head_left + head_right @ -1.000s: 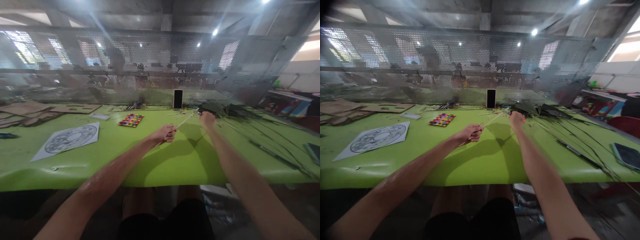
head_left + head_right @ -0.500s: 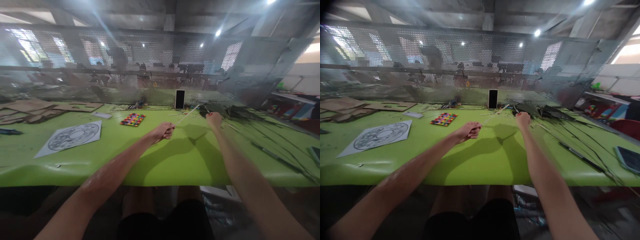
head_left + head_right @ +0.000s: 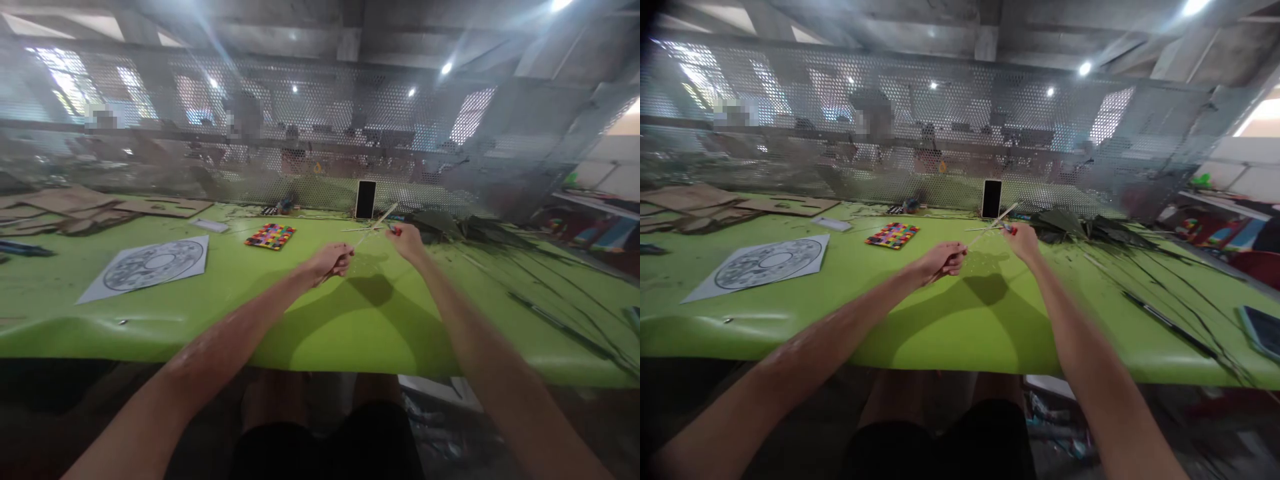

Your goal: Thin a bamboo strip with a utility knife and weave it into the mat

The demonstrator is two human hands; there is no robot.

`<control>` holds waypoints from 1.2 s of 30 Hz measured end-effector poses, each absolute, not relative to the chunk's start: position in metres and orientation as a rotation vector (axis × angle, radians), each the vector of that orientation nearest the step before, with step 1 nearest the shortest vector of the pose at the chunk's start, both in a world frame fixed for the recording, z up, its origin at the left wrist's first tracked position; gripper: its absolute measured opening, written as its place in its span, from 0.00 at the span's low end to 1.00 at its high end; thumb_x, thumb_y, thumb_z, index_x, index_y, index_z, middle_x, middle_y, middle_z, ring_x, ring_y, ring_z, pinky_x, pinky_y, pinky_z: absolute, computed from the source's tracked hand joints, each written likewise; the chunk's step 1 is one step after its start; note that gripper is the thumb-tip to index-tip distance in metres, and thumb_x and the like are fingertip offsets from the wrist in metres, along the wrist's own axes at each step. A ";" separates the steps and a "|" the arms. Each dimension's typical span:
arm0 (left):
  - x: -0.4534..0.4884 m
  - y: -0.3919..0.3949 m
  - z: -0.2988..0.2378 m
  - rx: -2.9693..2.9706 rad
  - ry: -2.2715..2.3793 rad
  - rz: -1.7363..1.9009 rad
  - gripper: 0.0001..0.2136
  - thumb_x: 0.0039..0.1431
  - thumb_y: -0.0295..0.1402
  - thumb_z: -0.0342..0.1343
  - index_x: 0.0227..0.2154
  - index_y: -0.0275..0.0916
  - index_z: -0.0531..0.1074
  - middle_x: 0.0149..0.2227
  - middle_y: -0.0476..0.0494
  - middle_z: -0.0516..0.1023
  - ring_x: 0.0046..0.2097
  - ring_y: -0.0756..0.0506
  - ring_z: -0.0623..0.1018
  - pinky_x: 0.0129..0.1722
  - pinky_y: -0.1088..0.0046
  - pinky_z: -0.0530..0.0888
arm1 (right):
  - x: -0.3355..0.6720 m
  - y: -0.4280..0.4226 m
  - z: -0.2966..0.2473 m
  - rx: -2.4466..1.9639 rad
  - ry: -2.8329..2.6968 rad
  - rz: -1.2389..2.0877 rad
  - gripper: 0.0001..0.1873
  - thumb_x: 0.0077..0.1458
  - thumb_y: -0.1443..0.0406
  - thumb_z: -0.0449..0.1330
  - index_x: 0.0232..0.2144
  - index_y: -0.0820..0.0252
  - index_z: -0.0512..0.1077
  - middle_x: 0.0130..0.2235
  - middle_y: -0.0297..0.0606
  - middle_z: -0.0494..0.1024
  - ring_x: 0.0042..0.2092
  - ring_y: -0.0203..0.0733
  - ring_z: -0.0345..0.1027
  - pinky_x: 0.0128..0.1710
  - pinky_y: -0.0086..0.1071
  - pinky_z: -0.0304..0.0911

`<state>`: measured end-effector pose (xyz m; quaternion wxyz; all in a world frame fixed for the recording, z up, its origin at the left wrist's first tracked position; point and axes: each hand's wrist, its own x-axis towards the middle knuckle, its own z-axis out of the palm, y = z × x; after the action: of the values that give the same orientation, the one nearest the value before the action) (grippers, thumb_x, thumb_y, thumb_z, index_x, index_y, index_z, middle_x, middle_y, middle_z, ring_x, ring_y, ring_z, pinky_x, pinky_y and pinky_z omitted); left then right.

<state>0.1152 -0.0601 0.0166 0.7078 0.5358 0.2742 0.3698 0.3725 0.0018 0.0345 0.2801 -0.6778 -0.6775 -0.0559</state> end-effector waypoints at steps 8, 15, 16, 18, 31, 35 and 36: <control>0.117 -0.062 0.019 1.139 0.594 0.925 0.14 0.75 0.28 0.43 0.31 0.37 0.66 0.18 0.59 0.57 0.16 0.56 0.57 0.19 0.80 0.63 | 0.298 -0.019 0.013 -1.816 -2.070 -0.213 0.14 0.68 0.57 0.59 0.36 0.61 0.75 0.36 0.35 0.78 0.37 0.39 0.71 0.41 0.36 0.66; 0.117 -0.065 0.021 1.114 0.578 0.954 0.14 0.75 0.26 0.43 0.31 0.36 0.66 0.18 0.58 0.59 0.16 0.56 0.58 0.20 0.81 0.64 | 0.293 -0.034 0.023 -1.870 -2.063 -0.323 0.13 0.62 0.70 0.54 0.38 0.63 0.80 0.37 0.47 0.83 0.39 0.45 0.73 0.38 0.33 0.57; 0.117 -0.065 0.021 1.116 0.570 0.947 0.14 0.75 0.27 0.43 0.31 0.36 0.66 0.18 0.58 0.59 0.16 0.56 0.58 0.20 0.80 0.64 | 0.294 -0.035 0.025 -1.876 -2.057 -0.339 0.13 0.62 0.70 0.54 0.39 0.63 0.80 0.38 0.48 0.83 0.40 0.46 0.74 0.39 0.34 0.57; 0.118 -0.066 0.019 1.123 0.555 0.935 0.14 0.75 0.28 0.44 0.31 0.37 0.67 0.18 0.58 0.59 0.16 0.55 0.59 0.20 0.80 0.64 | 0.296 -0.036 0.028 -1.897 -2.040 -0.369 0.14 0.63 0.70 0.54 0.41 0.64 0.80 0.40 0.50 0.83 0.43 0.48 0.74 0.42 0.34 0.58; 0.123 -0.068 0.017 1.115 0.593 0.925 0.12 0.75 0.29 0.47 0.31 0.37 0.66 0.18 0.60 0.57 0.16 0.56 0.57 0.19 0.82 0.62 | 0.307 -0.030 0.028 -1.990 -2.027 -0.415 0.14 0.63 0.70 0.54 0.42 0.65 0.80 0.41 0.53 0.83 0.45 0.53 0.74 0.46 0.38 0.59; 0.125 -0.072 0.021 1.087 0.614 0.927 0.13 0.75 0.28 0.46 0.31 0.37 0.65 0.18 0.60 0.57 0.16 0.56 0.56 0.19 0.82 0.61 | 0.308 -0.026 0.026 -2.001 -2.020 -0.423 0.15 0.63 0.70 0.54 0.42 0.64 0.81 0.41 0.52 0.83 0.45 0.52 0.75 0.46 0.38 0.59; 0.126 -0.073 0.022 1.080 0.618 0.928 0.13 0.75 0.28 0.45 0.30 0.37 0.65 0.18 0.60 0.56 0.16 0.56 0.56 0.19 0.82 0.61 | 0.308 -0.026 0.026 -1.999 -2.020 -0.426 0.15 0.63 0.70 0.54 0.42 0.64 0.81 0.41 0.51 0.83 0.45 0.52 0.74 0.46 0.38 0.59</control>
<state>0.1256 -0.0730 0.0215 0.7138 0.4872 0.2789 0.4186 0.3081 -0.0257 0.0259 0.1336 -0.6894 -0.6966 -0.1468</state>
